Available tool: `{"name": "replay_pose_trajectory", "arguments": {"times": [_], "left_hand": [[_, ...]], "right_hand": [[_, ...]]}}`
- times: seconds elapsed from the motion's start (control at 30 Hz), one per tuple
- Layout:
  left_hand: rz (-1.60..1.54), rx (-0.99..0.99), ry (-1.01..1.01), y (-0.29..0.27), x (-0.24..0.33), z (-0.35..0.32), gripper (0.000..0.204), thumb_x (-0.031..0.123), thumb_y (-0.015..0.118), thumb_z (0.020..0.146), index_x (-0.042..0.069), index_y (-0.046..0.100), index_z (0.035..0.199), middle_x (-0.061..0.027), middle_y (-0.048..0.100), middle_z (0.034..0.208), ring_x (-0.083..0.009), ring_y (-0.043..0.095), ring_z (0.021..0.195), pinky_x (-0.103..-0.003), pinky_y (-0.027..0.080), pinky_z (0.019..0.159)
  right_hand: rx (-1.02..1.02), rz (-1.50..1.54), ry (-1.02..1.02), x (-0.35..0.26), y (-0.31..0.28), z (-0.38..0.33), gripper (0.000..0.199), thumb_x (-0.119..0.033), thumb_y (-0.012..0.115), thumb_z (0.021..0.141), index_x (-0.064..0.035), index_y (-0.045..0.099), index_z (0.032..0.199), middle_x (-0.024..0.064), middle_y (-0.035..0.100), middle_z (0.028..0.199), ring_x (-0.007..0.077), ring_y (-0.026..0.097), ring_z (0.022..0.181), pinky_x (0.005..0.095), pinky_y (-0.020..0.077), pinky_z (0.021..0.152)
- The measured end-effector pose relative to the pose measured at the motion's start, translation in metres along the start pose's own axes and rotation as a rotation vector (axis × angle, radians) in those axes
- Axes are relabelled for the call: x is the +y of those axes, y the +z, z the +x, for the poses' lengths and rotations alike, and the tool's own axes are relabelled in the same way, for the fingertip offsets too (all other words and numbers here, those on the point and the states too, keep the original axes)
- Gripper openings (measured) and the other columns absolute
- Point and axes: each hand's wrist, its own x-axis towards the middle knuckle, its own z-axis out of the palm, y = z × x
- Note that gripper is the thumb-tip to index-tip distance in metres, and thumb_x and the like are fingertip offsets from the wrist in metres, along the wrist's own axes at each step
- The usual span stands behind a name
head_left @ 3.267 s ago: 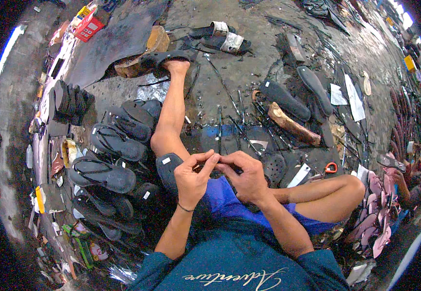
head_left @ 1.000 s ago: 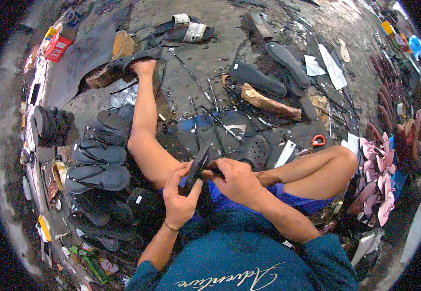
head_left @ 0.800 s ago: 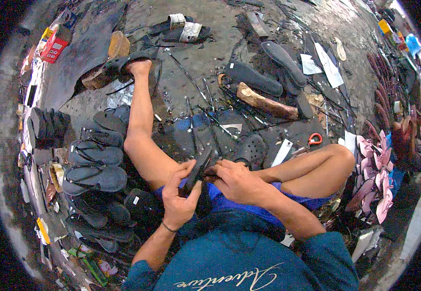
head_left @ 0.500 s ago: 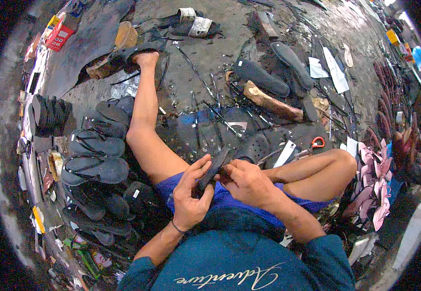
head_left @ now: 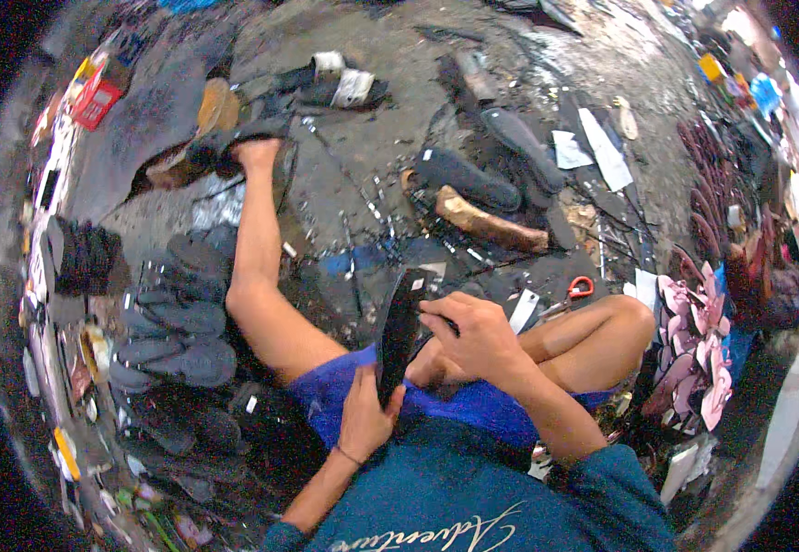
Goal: The person sits on the floor and assembles black flip-flops by threading a strap through the sole and securing it. The person handles multiple sandals, repeatedly threading and adjusting the straps.
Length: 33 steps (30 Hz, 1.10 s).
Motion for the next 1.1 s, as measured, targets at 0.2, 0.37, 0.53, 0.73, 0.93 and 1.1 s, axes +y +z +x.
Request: {"name": "replay_pose_trajectory", "arguments": {"times": [0.2, 0.37, 0.53, 0.73, 0.93, 1.1], "left_hand": [[0.146, -0.174, 0.148, -0.050, -0.002, 0.020, 0.040, 0.019, 0.070, 0.086, -0.001, 0.058, 0.119, -0.0225, 0.063, 0.107, -0.0428, 0.062, 0.098, -0.046, 0.051, 0.086], [0.192, -0.491, 0.137, -0.148, 0.016, 0.040, 0.041, 0.019, 0.074, 0.083, 0.001, 0.065, 0.118, -0.0190, 0.067, 0.108, -0.0373, 0.065, 0.100, -0.040, 0.052, 0.089], [0.025, -0.595, 0.087, -0.205, 0.019, 0.048, 0.043, 0.015, 0.082, 0.074, 0.000, 0.067, 0.112, -0.0113, 0.070, 0.097, -0.0234, 0.067, 0.092, -0.035, 0.051, 0.085], [-0.448, 0.242, -0.065, -0.076, 0.020, 0.053, 0.055, 0.012, 0.072, 0.085, -0.002, 0.052, 0.134, -0.0113, 0.060, 0.129, -0.0231, 0.059, 0.112, -0.035, 0.046, 0.099], [-0.744, 0.306, -0.038, -0.043, 0.056, 0.055, 0.034, 0.008, 0.056, 0.096, -0.005, 0.050, 0.127, -0.0114, 0.063, 0.116, -0.0194, 0.060, 0.103, -0.032, 0.047, 0.094], [-0.733, 0.289, 0.010, -0.038, 0.062, 0.051, 0.033, 0.007, 0.055, 0.096, -0.004, 0.050, 0.126, -0.0117, 0.063, 0.115, -0.0192, 0.060, 0.102, -0.032, 0.047, 0.094]], "right_hand": [[0.040, -0.294, -0.120, 0.007, -0.011, 0.011, 0.015, -0.023, 0.070, 0.085, -0.0101, 0.073, 0.091, 0.0083, 0.066, 0.086, 0.0288, 0.065, 0.086, 0.0405, 0.0524, 0.076], [-0.074, -0.308, -0.066, 0.024, -0.049, 0.015, 0.015, -0.026, 0.070, 0.085, -0.0120, 0.072, 0.090, 0.0081, 0.070, 0.090, 0.0294, 0.066, 0.090, 0.0415, 0.0478, 0.081], [0.092, 0.234, 0.116, 0.055, -0.044, 0.009, 0.015, -0.016, 0.072, 0.088, -0.0037, 0.072, 0.096, 0.0042, 0.072, 0.083, 0.0134, 0.065, 0.072, 0.0318, 0.0515, 0.066], [-0.166, 0.329, 0.163, -0.001, 0.027, -0.011, 0.019, -0.017, 0.075, 0.087, -0.0032, 0.073, 0.100, 0.0105, 0.073, 0.088, 0.0200, 0.069, 0.083, 0.0330, 0.0541, 0.074], [-0.109, 0.550, 0.188, -0.035, 0.005, 0.006, 0.018, -0.013, 0.070, 0.092, 0.0013, 0.063, 0.099, 0.0038, 0.065, 0.081, 0.0102, 0.063, 0.074, 0.0265, 0.0522, 0.065], [0.099, 0.698, 0.175, -0.044, 0.017, 0.012, 0.016, -0.009, 0.074, 0.088, -0.0018, 0.062, 0.094, 0.0029, 0.066, 0.081, 0.0069, 0.063, 0.074, 0.0232, 0.0507, 0.061]]}}
